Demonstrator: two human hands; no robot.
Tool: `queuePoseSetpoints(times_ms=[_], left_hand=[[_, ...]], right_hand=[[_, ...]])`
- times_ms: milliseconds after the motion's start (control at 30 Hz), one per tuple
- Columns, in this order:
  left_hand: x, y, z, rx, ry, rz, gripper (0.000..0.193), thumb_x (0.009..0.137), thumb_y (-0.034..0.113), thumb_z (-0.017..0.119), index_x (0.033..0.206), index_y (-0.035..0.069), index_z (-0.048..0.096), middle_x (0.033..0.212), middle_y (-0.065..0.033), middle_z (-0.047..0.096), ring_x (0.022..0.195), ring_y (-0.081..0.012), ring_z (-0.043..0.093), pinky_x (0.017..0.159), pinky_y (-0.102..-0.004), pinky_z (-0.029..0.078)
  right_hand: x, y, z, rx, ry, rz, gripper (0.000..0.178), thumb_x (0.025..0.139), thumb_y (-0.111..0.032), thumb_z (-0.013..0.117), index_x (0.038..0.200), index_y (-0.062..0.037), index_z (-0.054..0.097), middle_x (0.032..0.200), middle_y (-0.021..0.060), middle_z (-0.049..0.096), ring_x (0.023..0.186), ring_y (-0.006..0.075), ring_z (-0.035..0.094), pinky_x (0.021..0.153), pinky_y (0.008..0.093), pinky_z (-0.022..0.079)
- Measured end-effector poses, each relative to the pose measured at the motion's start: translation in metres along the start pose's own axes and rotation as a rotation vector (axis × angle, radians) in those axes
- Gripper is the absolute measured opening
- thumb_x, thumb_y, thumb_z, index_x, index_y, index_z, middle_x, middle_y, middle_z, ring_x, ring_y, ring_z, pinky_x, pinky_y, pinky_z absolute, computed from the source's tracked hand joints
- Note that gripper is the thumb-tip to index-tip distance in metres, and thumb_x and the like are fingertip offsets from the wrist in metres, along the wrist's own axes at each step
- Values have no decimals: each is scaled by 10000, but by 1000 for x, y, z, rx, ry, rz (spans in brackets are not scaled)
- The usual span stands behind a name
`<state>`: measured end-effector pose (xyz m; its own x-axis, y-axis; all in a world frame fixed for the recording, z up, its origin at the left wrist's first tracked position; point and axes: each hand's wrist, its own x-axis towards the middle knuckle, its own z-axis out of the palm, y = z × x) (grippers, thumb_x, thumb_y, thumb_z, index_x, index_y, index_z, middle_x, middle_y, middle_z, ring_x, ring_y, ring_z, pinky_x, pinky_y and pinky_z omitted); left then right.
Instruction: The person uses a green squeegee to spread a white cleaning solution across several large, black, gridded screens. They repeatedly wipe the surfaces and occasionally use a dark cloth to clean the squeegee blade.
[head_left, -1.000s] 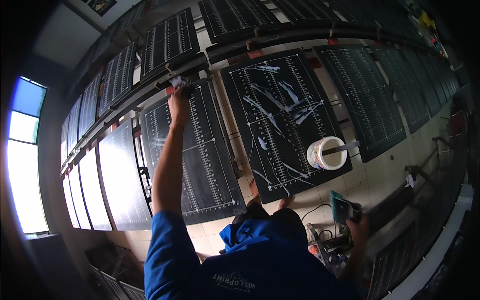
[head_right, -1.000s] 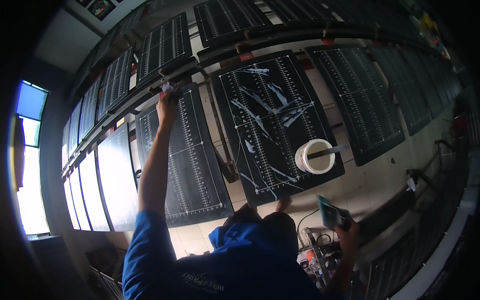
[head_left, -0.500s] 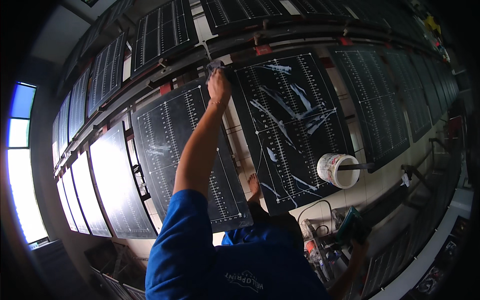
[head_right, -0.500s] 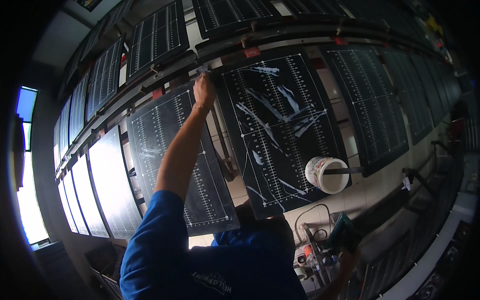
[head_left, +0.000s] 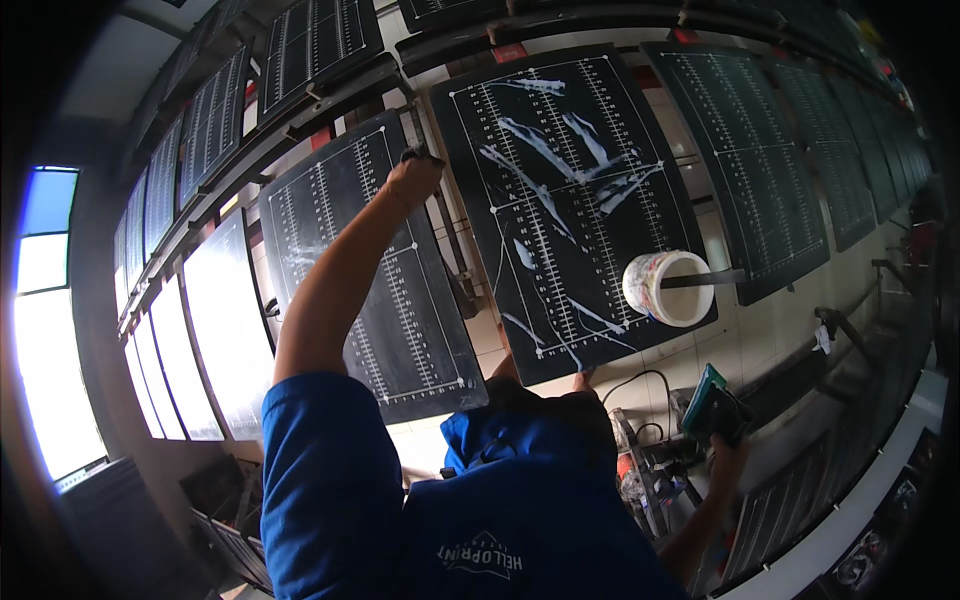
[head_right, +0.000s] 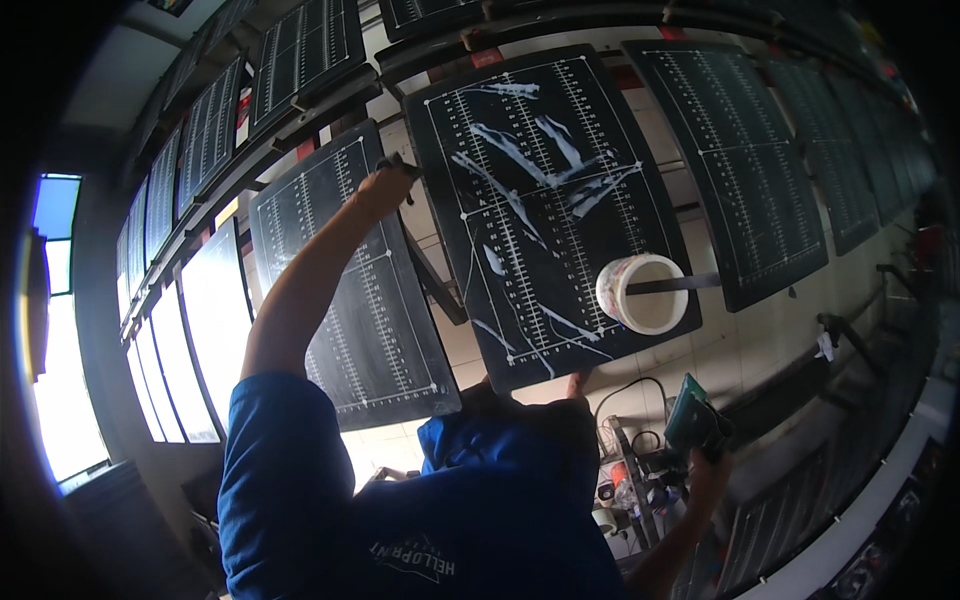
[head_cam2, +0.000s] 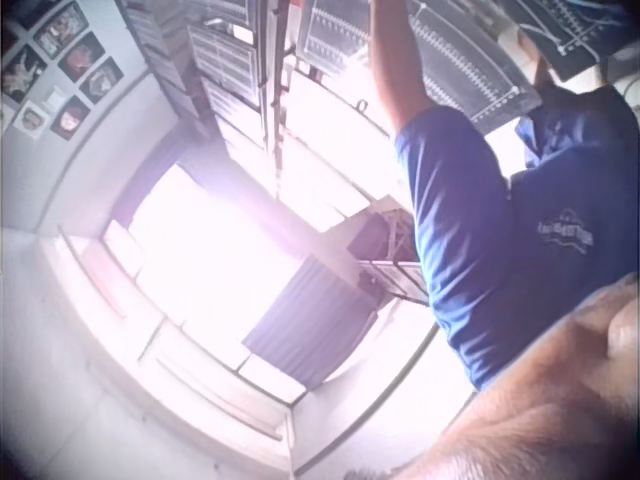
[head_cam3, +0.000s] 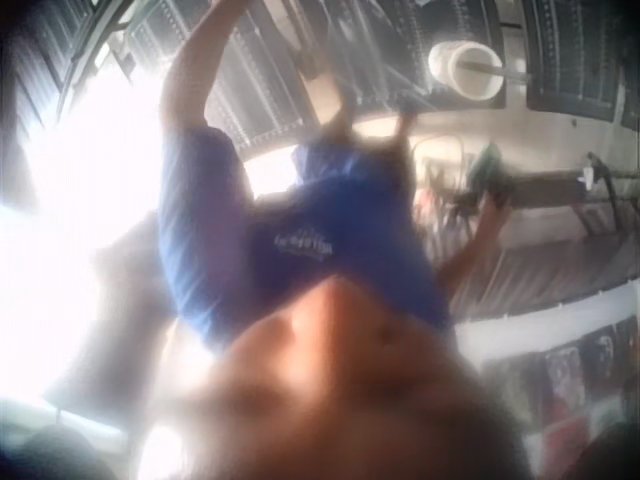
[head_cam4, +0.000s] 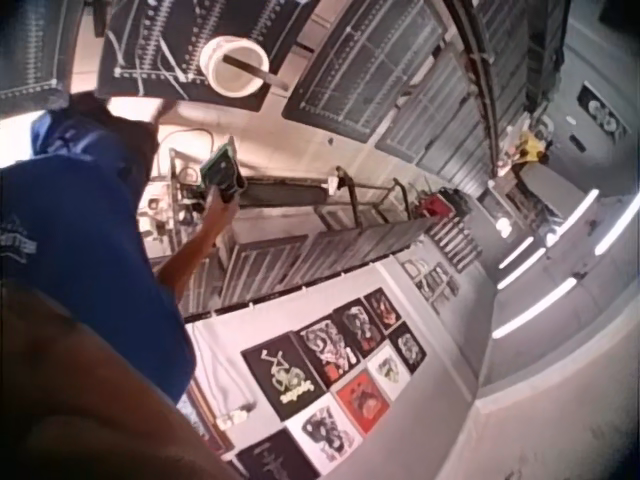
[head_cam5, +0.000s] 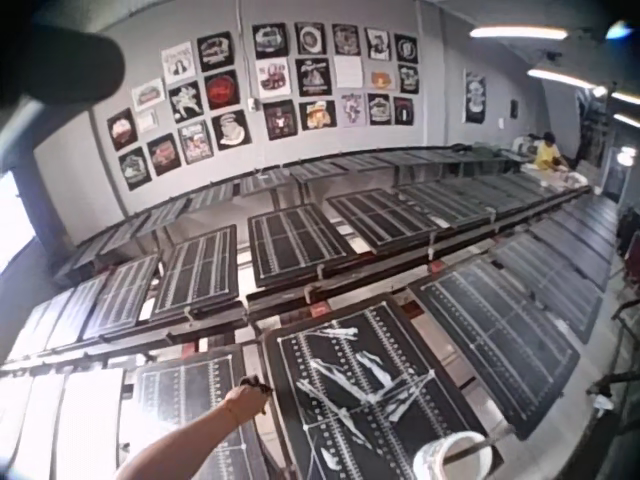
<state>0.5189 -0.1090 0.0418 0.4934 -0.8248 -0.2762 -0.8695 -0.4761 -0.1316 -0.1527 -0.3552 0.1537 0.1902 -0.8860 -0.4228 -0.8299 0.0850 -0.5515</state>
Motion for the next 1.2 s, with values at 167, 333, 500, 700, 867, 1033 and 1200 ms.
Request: queuePoseSetpoints(times_ms=[167,333,500,700,867,1033,1200], left_hand=[[-100,85,34,-168,-51,-41,249,861,28,533,1086,60,633,951,-193,681,881,-360,699,727,-431,583],[-200,204,11,-428,-32,-144,310,832,-47,509,1112,48,603,993,-190,659,921,-392,668,739,-460,568],[-275,302,10,-572,64,-281,262,849,-27,505,1086,41,594,958,-197,668,904,-407,662,737,-493,556],[-437,378,120,-810,62,-621,292,816,-24,476,1012,34,686,887,-199,710,844,-378,688,701,-461,543],[-542,333,215,-1305,666,-1789,287,832,2,455,931,-3,724,786,-83,692,644,-159,607,603,-346,501],[-409,299,182,-1398,1397,-1556,330,770,-35,419,1002,3,650,766,-30,595,640,-126,532,584,-294,465],[-313,328,130,-1124,1356,-1772,306,830,-5,402,1043,-59,614,822,-138,648,737,-274,595,726,-409,477]], right_hand=[[50,24,-23,131,-50,-98,465,756,-169,709,1156,56,630,1057,171,683,950,265,641,880,395,478],[102,44,-51,85,-107,-164,461,765,-205,714,1138,53,633,1076,169,671,994,289,630,921,416,459],[133,48,-70,275,-230,-207,399,778,-91,671,1152,43,631,1038,102,672,927,190,616,878,341,470],[169,60,-59,398,-349,-259,398,760,-47,631,1150,31,632,1041,69,680,913,156,616,864,310,478],[162,7,-66,235,-580,-362,407,743,-60,620,1137,41,642,1007,63,686,892,156,624,856,305,484],[133,-73,-73,43,-611,-551,323,736,-25,639,1044,67,669,959,77,704,875,162,646,854,309,502],[114,-112,-73,68,-643,-596,326,745,-10,648,1063,60,666,976,83,704,880,160,648,852,300,497]])
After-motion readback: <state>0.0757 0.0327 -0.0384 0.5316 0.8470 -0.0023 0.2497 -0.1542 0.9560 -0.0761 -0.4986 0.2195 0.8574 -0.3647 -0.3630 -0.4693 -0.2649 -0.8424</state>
